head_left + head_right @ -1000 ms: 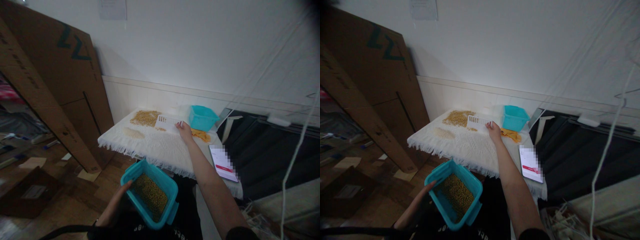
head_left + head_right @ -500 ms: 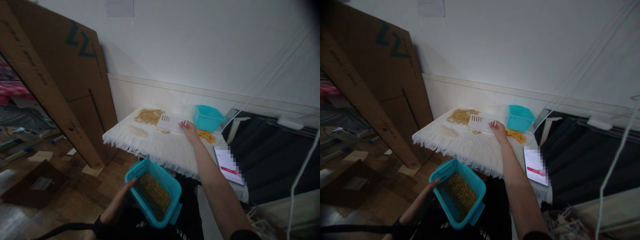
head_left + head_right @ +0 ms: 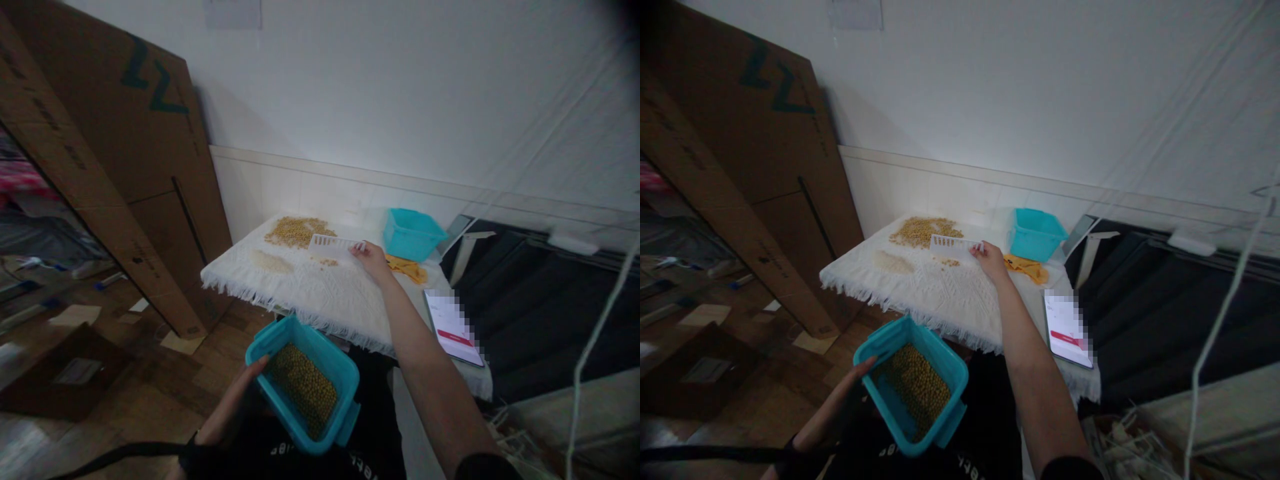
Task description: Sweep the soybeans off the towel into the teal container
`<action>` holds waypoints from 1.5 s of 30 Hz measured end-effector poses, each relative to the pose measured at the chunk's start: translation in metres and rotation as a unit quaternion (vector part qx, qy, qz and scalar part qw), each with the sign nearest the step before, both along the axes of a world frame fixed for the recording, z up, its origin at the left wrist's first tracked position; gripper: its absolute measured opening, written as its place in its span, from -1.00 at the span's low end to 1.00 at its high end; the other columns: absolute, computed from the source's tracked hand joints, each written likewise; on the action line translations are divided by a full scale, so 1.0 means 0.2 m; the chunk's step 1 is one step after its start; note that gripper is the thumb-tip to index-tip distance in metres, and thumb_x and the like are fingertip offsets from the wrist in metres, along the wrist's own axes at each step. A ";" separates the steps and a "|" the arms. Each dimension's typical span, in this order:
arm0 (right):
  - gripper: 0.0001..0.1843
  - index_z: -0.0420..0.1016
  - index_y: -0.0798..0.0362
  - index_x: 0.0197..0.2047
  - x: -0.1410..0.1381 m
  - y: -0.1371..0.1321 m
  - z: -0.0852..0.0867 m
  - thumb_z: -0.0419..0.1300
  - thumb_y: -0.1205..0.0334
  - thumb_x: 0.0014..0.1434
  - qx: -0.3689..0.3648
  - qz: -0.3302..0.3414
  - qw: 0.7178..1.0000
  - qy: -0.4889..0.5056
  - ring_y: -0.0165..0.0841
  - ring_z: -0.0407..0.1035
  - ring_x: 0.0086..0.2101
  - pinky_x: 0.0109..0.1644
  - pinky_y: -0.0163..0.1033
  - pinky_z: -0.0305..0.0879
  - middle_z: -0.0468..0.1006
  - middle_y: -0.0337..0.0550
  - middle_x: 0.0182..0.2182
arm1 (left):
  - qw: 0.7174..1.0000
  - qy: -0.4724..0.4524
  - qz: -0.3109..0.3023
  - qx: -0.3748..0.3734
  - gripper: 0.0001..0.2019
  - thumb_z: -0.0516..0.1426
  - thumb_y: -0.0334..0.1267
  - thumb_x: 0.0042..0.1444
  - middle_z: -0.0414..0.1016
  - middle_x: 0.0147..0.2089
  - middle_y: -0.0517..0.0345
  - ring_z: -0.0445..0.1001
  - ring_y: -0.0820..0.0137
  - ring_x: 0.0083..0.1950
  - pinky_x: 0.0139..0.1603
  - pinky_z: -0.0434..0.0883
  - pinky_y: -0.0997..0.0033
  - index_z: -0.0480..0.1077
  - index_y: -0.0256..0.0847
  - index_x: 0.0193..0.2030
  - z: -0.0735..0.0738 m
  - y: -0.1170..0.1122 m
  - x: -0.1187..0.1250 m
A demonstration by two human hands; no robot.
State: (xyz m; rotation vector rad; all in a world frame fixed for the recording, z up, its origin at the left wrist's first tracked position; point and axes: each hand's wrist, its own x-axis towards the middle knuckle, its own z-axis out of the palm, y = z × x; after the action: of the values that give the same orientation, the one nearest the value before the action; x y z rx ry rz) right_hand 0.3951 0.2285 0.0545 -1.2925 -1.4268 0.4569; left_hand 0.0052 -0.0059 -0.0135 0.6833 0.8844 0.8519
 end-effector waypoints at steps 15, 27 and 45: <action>-0.42 0.54 -0.03 -0.41 -0.02 -0.06 0.05 0.40 -0.41 -0.02 -0.002 0.002 1.000 0.011 -0.25 0.37 -0.33 -0.18 -0.14 0.35 0.52 -0.23 -0.47 | 0.998 0.036 0.001 -0.055 -0.26 0.28 0.25 0.21 0.66 0.35 0.08 0.39 -0.24 0.53 0.19 0.60 -0.12 0.40 0.01 0.46 -0.02 0.00 0.00; -0.27 0.65 0.00 -0.43 -0.05 -0.10 0.07 0.46 -0.56 -0.23 -0.052 0.051 0.997 0.011 -0.22 0.45 -0.36 -0.19 -0.11 0.43 0.62 -0.19 -0.47 | 0.998 0.016 0.008 -0.054 -0.54 0.31 0.19 0.23 0.71 0.29 0.28 0.37 -0.17 0.54 0.20 0.55 -0.04 0.61 0.10 0.19 -0.03 0.00 0.00; -0.39 0.75 0.01 -0.35 0.02 -0.18 0.13 0.58 -0.35 -0.25 -0.089 0.104 0.990 0.031 -0.17 0.52 -0.30 -0.08 -0.01 0.51 0.72 -0.11 -0.36 | 0.998 0.020 0.014 -0.065 -0.32 0.40 0.28 0.04 0.61 0.40 0.03 0.22 -0.28 0.61 0.37 0.49 -0.16 0.60 -0.04 0.22 0.10 -0.02 0.03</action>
State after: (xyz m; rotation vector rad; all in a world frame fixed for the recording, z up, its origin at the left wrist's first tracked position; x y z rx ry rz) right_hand 0.3992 0.1928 0.0812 -1.2633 -1.5021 0.7726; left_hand 0.0120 -0.0102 0.0061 0.5771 0.9778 0.8018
